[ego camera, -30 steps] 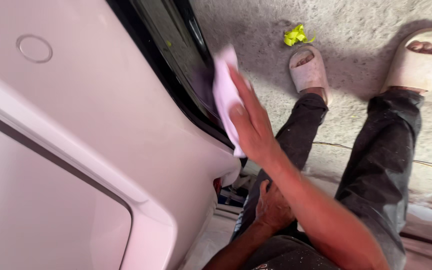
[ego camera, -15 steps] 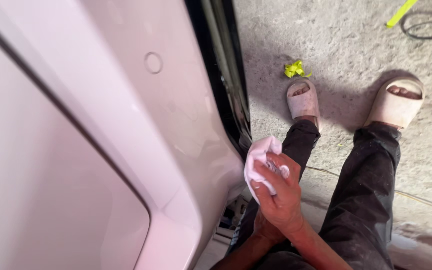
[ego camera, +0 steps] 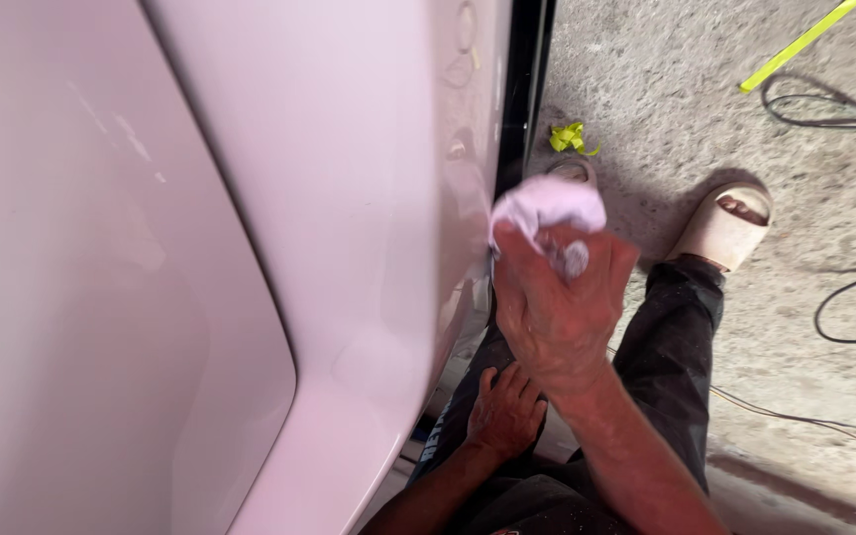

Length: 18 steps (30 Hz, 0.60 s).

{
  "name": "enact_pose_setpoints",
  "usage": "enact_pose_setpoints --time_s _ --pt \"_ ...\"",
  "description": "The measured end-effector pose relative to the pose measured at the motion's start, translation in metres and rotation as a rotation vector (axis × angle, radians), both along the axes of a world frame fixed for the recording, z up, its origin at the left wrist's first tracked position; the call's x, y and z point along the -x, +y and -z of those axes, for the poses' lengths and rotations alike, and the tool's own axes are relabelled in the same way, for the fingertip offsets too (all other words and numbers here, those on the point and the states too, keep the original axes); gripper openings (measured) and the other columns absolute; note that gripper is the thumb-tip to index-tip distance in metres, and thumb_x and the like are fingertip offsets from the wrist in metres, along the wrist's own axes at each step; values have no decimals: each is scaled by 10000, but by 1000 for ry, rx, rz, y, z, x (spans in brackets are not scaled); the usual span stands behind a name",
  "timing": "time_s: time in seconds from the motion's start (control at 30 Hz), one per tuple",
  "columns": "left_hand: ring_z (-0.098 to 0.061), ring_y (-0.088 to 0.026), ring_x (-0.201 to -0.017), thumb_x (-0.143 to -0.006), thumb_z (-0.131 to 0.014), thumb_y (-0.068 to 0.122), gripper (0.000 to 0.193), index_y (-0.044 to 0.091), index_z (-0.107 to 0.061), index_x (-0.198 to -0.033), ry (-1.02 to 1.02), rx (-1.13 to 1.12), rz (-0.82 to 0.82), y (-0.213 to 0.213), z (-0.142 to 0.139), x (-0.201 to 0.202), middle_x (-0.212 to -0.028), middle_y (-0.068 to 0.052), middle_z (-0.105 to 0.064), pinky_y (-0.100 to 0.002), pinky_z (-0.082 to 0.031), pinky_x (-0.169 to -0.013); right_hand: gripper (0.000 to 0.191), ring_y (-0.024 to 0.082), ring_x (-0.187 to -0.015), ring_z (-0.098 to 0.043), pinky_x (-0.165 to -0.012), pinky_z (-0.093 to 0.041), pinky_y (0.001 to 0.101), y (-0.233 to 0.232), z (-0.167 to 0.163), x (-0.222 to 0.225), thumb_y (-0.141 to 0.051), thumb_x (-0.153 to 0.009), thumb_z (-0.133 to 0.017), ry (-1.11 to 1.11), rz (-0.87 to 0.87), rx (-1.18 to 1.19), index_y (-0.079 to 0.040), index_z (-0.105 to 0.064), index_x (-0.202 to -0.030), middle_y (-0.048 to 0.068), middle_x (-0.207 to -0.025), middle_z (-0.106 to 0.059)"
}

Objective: The person kneels and wipes the lower edge of a white car bumper with a white cloth, then stands to continue wiping the rear bumper and side trim. The person uses a cloth to remove residue and clean the painted surfaces.

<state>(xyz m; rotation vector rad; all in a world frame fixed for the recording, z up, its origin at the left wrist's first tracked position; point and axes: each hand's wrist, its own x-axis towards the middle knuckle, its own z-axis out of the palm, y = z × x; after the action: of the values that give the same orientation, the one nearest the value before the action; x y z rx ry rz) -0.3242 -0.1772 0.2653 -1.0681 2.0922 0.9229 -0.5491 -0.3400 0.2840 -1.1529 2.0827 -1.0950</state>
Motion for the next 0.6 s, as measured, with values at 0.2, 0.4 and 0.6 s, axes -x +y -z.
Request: enact_pose_setpoints --time_s 0.2,0.4,0.6 --pt "-477 -313 -1356 -975 -597 236 366 38 -632 -1281 14 -24 -63 2 -2 -8 -1383 -154 -598 -596 -287 -1090 396 339 -1047 -512 -841 -505 425 1 -21 -1 -38 -839 -826 18 -103 -71 -165 -762 -1209 117 -1148 -597" --pt "-493 -334 -1352 -959 -613 249 364 29 -617 -1249 67 27 -111 6 4 -15 -1435 -190 -564 -551 -300 -1117 339 335 -1077 -491 -897 -477 436 -34 -11 30 -47 -943 -811 132 -82 -37 -157 -749 -1258 109 -1160 -582" --pt "-457 -351 -1348 -959 -605 256 388 19 -596 -1266 34 -31 -141 2 11 -17 -1434 -199 -537 -570 -281 -1099 261 349 -1093 -510 -956 -450 512 -89 -13 48 -95 -984 -750 208 -24 30 -145 -746 -1240 156 -1176 -578"
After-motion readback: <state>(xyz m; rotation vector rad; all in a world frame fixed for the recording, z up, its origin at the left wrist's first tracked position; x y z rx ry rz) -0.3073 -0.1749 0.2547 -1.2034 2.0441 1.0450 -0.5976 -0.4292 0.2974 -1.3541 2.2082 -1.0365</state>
